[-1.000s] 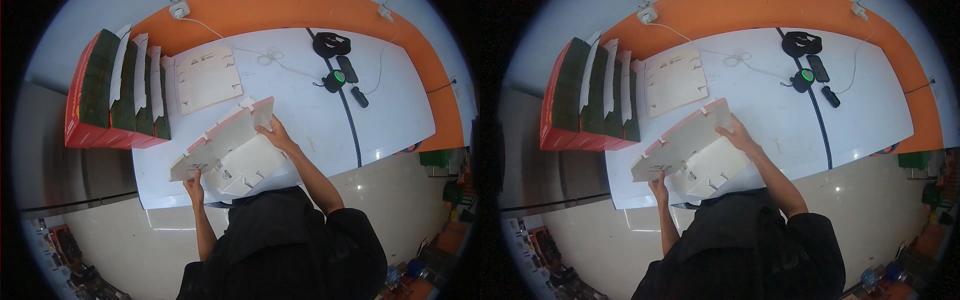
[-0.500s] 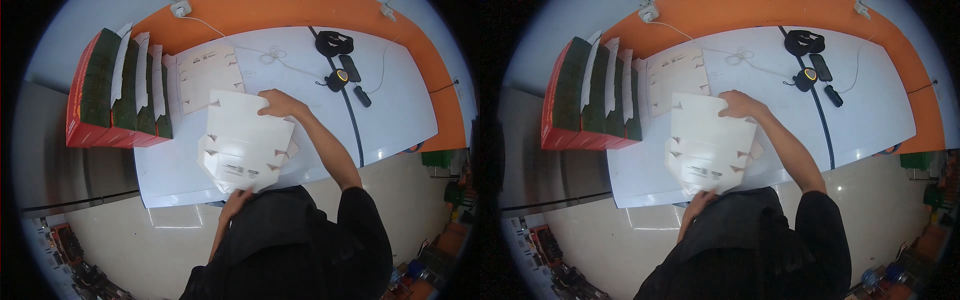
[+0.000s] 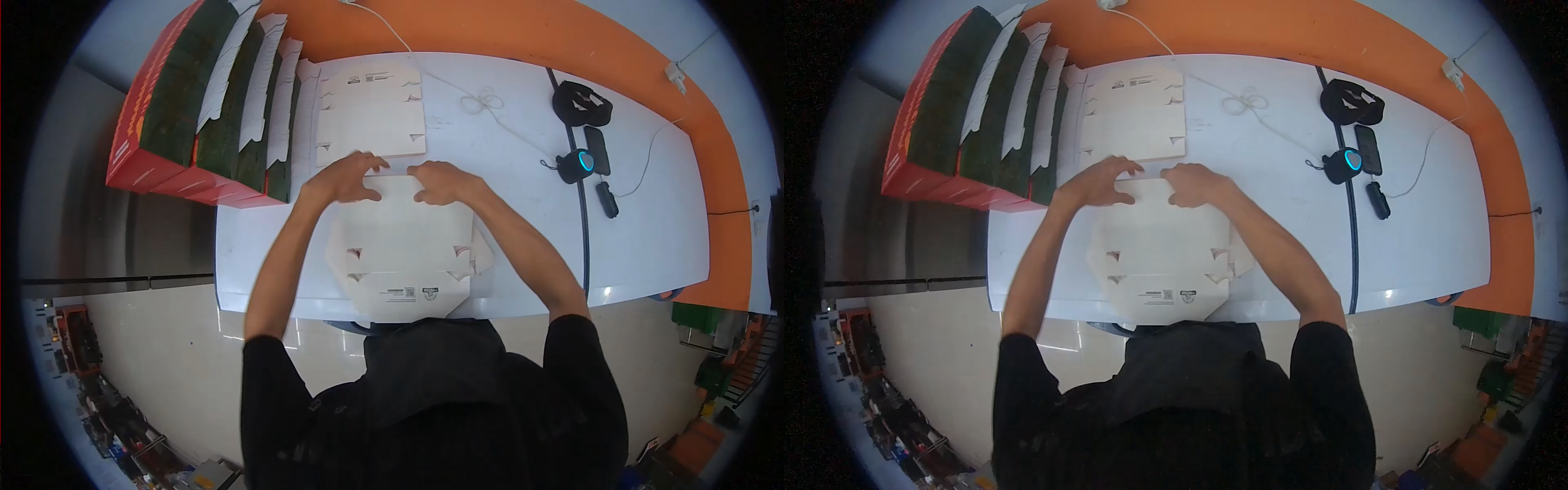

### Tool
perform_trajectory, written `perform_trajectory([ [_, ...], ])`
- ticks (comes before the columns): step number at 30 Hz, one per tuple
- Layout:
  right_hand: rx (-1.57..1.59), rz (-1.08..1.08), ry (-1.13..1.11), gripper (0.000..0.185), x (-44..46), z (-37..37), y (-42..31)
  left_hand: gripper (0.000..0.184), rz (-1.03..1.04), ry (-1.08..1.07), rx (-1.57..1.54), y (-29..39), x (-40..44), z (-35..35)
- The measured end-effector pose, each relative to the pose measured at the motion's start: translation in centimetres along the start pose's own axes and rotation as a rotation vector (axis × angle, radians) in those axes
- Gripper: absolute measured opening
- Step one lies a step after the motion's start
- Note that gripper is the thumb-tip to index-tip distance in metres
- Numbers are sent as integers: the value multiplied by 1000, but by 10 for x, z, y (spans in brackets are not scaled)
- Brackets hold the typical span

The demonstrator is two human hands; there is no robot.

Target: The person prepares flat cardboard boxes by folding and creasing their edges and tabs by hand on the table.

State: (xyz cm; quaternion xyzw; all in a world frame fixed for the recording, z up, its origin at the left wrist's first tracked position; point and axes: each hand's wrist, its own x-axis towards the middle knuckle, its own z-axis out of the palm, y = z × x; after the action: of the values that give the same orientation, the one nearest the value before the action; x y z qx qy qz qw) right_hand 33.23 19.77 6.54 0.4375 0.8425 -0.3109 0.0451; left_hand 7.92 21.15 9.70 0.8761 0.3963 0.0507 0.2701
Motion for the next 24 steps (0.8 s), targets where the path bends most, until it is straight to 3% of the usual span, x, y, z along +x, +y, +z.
perform_trajectory([
  [2,-27,-18,15,50,-3,1,-5,51,-162,-420,-142,-8,32,3],
  [7,-72,24,128,36,-2,33,1,35,-208,-578,-97,-19,52,39],
  [9,-132,22,230,32,3,53,4,30,-225,-558,-34,-17,43,47],
  [12,-251,15,402,27,6,90,4,31,5,-204,61,-34,17,91],
  [14,-272,22,534,20,0,110,-1,36,22,-20,86,-30,1,114],
  [16,-205,85,498,24,-4,121,-4,51,-46,130,106,-8,-10,127],
  [17,-171,117,476,26,-6,127,-6,50,-17,136,180,-11,-12,131],
  [20,-204,-4,790,47,-15,153,-13,60,57,143,292,-14,-20,144],
  [24,1,-2,659,66,-34,158,-21,89,82,96,273,-9,-25,144],
])
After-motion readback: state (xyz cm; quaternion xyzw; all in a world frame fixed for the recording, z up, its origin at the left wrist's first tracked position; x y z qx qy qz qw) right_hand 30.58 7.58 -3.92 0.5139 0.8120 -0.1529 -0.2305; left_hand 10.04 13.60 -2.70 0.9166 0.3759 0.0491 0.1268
